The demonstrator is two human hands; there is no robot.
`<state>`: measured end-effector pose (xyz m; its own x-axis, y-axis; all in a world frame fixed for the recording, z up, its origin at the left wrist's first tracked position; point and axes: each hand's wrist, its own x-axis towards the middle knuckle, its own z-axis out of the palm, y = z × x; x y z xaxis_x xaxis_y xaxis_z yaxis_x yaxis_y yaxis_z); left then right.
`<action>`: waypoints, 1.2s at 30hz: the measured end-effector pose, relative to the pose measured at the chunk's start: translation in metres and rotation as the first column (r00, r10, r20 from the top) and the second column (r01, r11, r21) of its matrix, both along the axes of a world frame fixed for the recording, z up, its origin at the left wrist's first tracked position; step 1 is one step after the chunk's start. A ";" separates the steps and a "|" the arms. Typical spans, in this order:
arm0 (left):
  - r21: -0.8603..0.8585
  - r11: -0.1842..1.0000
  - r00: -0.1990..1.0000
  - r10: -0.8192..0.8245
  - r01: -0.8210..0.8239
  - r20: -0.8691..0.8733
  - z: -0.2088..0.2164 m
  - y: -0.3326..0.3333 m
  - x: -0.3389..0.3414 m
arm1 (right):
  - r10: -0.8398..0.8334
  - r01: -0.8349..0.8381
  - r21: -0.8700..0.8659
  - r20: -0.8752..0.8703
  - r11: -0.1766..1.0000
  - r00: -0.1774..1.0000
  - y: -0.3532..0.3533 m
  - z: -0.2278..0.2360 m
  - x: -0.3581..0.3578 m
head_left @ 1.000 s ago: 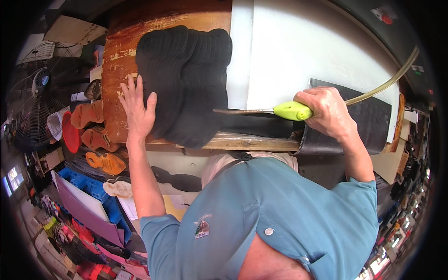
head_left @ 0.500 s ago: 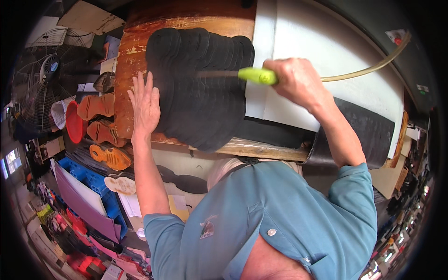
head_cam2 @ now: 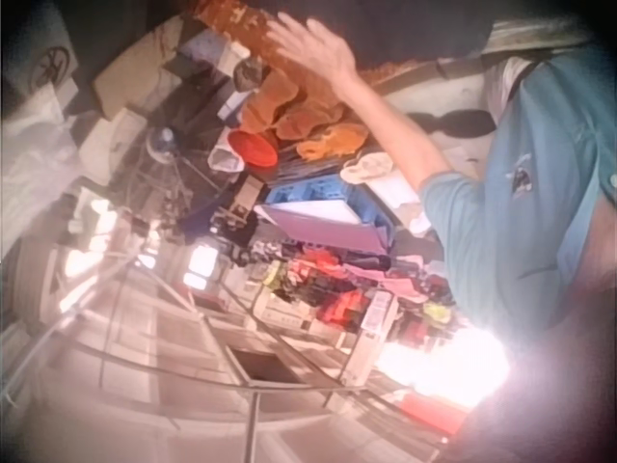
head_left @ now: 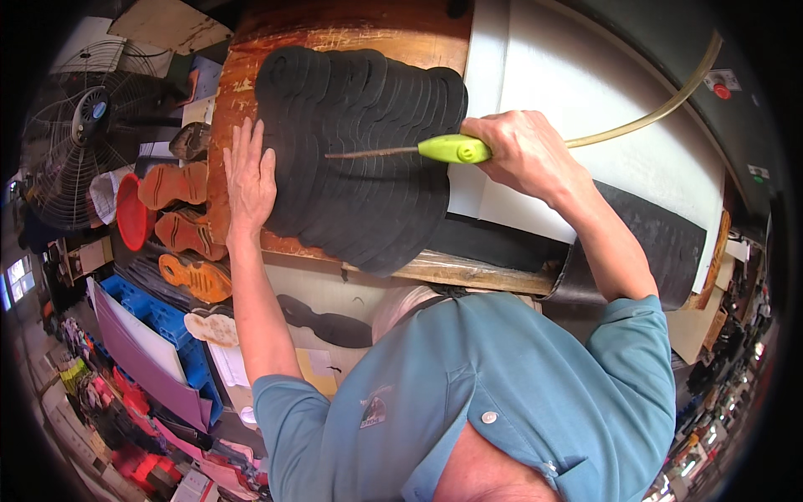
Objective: The person uses a hot-air tool to stitch together stacked black shoe insoles on a wooden workbench. They repeatedly align the insoles, apply the tool along the edges, and flip the stack to work on different sides. The person occasionally separates the insoles to check alignment before restacking and continuing the stitching.
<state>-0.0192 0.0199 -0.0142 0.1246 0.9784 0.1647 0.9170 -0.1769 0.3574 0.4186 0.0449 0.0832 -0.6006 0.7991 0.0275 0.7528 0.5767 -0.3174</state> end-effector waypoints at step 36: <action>-0.020 0.996 0.996 -0.091 0.091 -0.001 0.007 -0.009 0.031 | -0.088 0.121 -0.213 0.159 0.969 0.983 -0.067 0.037 0.075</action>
<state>0.0118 0.0110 -0.0070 0.2131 0.9662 0.1448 0.8982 -0.2521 0.3601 0.4939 -0.0221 0.1198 -0.4977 0.8337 -0.2395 0.8530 0.4204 -0.3092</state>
